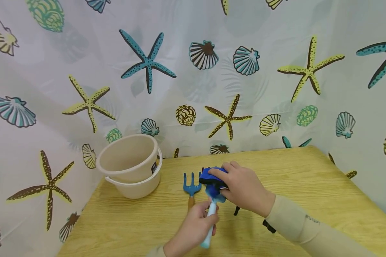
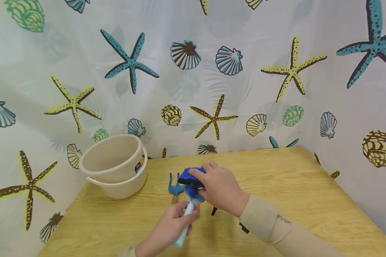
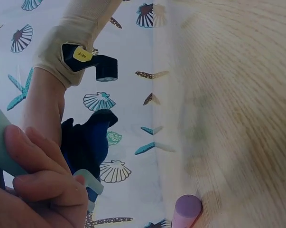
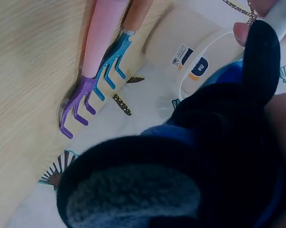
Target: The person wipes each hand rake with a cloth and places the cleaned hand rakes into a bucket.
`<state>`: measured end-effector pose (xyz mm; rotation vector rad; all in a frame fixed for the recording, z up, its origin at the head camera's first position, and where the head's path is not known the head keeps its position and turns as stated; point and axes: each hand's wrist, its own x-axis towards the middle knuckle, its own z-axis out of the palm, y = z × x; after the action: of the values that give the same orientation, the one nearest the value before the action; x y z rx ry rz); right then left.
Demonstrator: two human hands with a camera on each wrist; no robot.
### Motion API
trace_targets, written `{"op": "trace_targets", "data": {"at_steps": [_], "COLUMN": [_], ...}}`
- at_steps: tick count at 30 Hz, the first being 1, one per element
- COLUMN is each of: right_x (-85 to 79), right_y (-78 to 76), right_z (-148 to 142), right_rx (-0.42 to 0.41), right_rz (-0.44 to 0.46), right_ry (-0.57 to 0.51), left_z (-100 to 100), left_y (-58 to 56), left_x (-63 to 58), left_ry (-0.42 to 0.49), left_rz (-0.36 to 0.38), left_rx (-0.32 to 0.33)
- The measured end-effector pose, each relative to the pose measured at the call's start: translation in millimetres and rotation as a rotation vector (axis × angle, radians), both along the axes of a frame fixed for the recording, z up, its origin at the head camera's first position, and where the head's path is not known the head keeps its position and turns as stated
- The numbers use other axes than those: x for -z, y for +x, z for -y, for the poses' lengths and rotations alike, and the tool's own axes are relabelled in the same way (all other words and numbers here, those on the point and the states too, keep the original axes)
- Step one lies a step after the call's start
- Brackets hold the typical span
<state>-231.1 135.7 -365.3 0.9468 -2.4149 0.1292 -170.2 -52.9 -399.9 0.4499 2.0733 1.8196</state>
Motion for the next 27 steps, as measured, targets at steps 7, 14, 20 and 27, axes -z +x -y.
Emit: {"op": "trace_targets", "data": {"at_steps": [7, 14, 20, 27], "right_x": [4.7, 4.3, -1.3, -3.4], "right_y": [-3.3, -9.1, -10.4, -7.5], "right_z": [-1, -1, -3, 4], "right_rx": [0.033, 0.065, 0.061, -0.028], "right_rz": [-0.032, -0.126, -0.167, -0.072], "right_ry": [0.002, -0.047, -0.099, -0.079], "left_z": [-1, -3, -3, -2], "left_y": [3.1, 4.6, 2.5, 1.8], "left_x": [1.1, -4.2, -6.3, -3.6], "left_ry": [-0.073, -0.035, 0.025, 0.009], "left_rz": [-0.049, -0.028, 0.023, 0.009], "left_rx": [0.028, 0.006, -0.016, -0.014]}}
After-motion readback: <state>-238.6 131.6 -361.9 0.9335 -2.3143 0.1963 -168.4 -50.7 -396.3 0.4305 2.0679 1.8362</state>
